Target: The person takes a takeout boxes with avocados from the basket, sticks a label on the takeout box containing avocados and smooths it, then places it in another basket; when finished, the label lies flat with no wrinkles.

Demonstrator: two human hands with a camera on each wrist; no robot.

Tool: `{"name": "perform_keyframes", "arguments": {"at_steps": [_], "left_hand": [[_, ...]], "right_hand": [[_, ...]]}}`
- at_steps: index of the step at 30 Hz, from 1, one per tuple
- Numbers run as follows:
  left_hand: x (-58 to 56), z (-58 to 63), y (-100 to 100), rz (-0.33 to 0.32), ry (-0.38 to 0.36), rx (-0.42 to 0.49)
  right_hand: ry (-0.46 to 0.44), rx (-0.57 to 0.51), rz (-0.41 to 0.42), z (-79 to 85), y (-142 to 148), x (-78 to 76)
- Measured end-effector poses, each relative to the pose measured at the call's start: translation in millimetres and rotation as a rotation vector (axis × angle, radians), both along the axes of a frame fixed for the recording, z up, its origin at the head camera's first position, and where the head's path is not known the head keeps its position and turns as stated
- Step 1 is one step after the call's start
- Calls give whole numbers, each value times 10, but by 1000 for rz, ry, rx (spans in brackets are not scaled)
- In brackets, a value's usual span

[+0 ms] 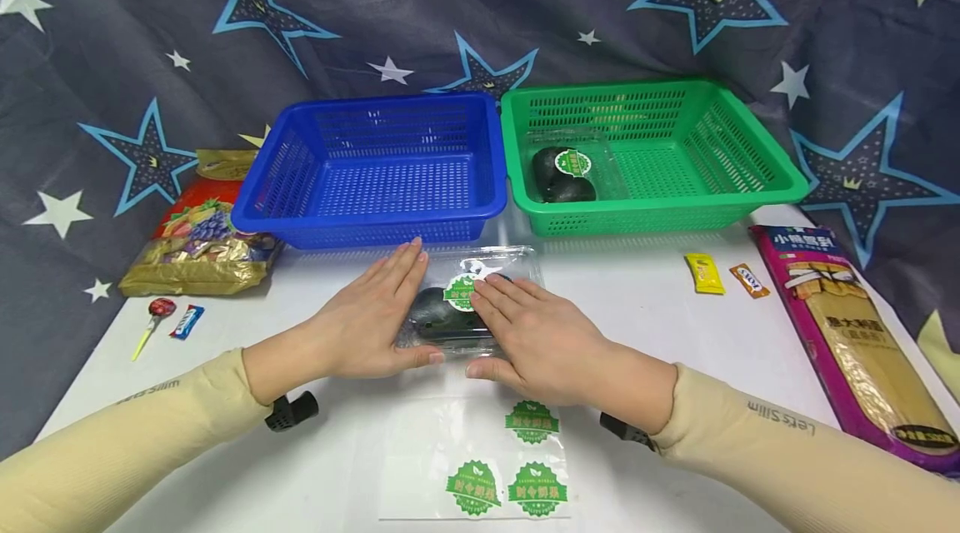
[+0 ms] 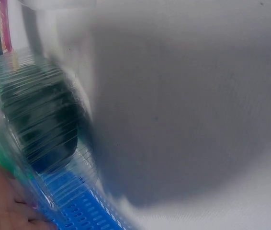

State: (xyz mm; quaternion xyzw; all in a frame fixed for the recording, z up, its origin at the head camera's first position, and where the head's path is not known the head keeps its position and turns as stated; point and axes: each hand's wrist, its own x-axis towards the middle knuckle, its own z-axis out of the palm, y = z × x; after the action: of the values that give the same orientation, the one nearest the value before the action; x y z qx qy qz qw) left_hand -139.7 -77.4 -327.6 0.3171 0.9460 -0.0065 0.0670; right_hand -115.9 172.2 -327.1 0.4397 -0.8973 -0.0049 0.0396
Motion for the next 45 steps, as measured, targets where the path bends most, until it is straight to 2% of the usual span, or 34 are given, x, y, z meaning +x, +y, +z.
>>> {"name": "perform_keyframes", "arguments": {"at_steps": [5, 11, 17, 21, 33, 37, 45], "left_hand": [[1, -6, -12, -3, 6, 2], [3, -12, -29, -8, 11, 12], [-2, -28, -37, -19, 4, 34], [-11, -39, -35, -26, -3, 41], [-26, -31, -30, -50, -19, 37], [-21, -26, -24, -45, -7, 21], [2, -4, 3, -8, 15, -7]], "right_hand": [[31, -7, -26, 3, 96, 2], [20, -18, -24, 15, 165, -12], [-51, -76, 65, 17, 167, -78], [-110, -71, 115, 21, 100, -122], [-267, 5, 84, 94, -197, -306], [-261, 21, 52, 77, -282, -321], [-151, 45, 61, 82, -220, -241]]}}
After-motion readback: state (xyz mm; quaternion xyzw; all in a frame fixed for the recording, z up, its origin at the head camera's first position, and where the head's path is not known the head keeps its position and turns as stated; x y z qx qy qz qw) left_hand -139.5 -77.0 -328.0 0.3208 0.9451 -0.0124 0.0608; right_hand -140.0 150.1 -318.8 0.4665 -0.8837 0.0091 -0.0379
